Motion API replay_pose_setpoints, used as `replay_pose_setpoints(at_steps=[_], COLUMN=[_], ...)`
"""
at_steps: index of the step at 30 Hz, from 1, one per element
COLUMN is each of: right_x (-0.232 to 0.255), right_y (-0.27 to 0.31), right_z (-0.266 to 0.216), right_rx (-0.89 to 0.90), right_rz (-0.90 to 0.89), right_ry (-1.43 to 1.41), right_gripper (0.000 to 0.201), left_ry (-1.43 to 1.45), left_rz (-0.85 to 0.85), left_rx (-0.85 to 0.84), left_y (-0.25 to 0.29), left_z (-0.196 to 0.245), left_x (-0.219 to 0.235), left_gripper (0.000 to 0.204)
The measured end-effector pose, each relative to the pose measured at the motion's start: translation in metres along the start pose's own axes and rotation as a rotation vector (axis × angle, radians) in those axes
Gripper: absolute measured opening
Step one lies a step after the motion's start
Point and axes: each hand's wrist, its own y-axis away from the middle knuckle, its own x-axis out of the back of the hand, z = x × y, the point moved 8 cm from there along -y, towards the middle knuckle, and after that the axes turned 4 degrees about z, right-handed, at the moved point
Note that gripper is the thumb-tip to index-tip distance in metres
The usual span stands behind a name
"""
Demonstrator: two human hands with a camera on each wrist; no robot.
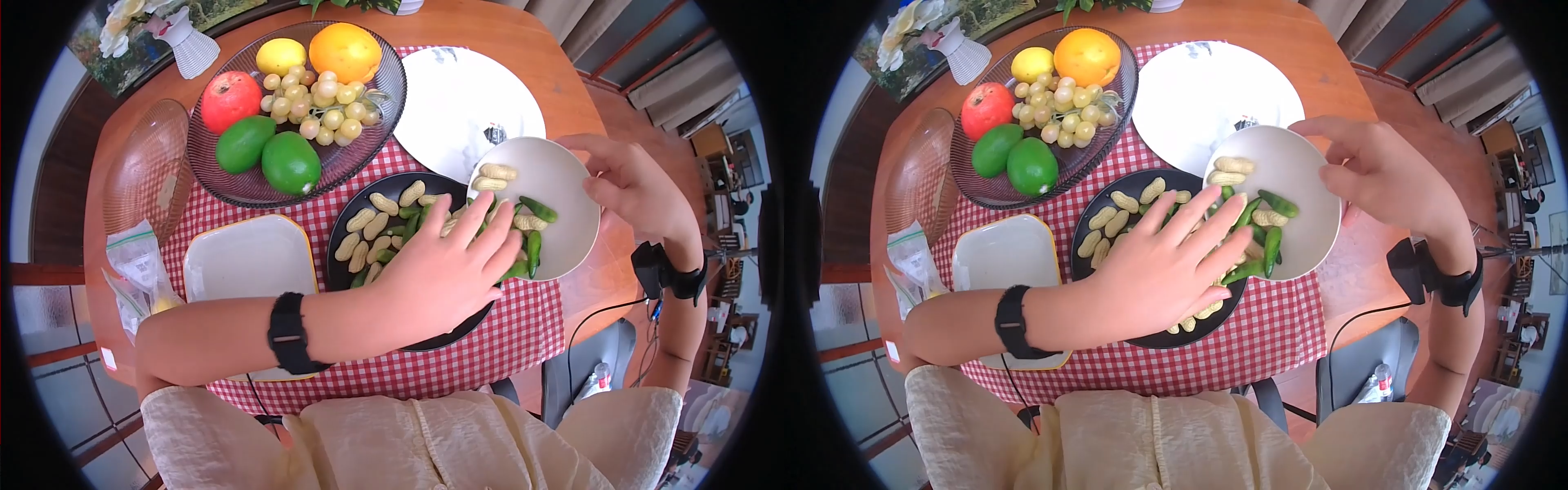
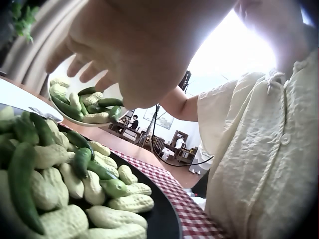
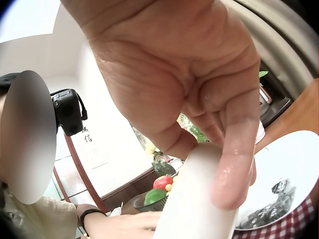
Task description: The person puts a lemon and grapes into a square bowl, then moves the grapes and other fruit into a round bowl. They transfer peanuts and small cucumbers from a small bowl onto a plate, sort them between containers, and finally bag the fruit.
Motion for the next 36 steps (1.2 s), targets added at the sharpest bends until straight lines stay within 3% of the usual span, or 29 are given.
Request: replay_pose_setpoints(at_steps=[3,8,17,22,36], right_x=[-0.009,-0.022,-0.04,-0.039,-0.029], right_y=[-0.002,-0.006,-0.014,-0.016,-0.01], right_z=[-0.009,-0.02,-0.02,-0.02,-0.011], right_rx=[0.004,0.009,0.045,0.049,-0.004], right_rz=[-0.04,-0.108,-0.178,-0.167,-0.137], right_ry=[-0.014,-0.054,-0.051,-0.017,-0.028], right_gripper=[0.043,0.043,0.043,0.043,0.043], left_ry=[0.191,0.211,0.104,0.016,0.2], left_rz=[0.212,0.23,0.113,0.044,-0.072], left_rx=[0.041,-0.003,0.01,-0.071,-0.033], left_y=[-0.011,-0.011,0.012,0.025,0.042], left_z=[-0.005,0.002,0.007,0.007,-0.01], left_x=[0.011,-0.004,-0.02,-0.025,-0.02], left_gripper=[0.067,0.064,0.051,0.041,0.037])
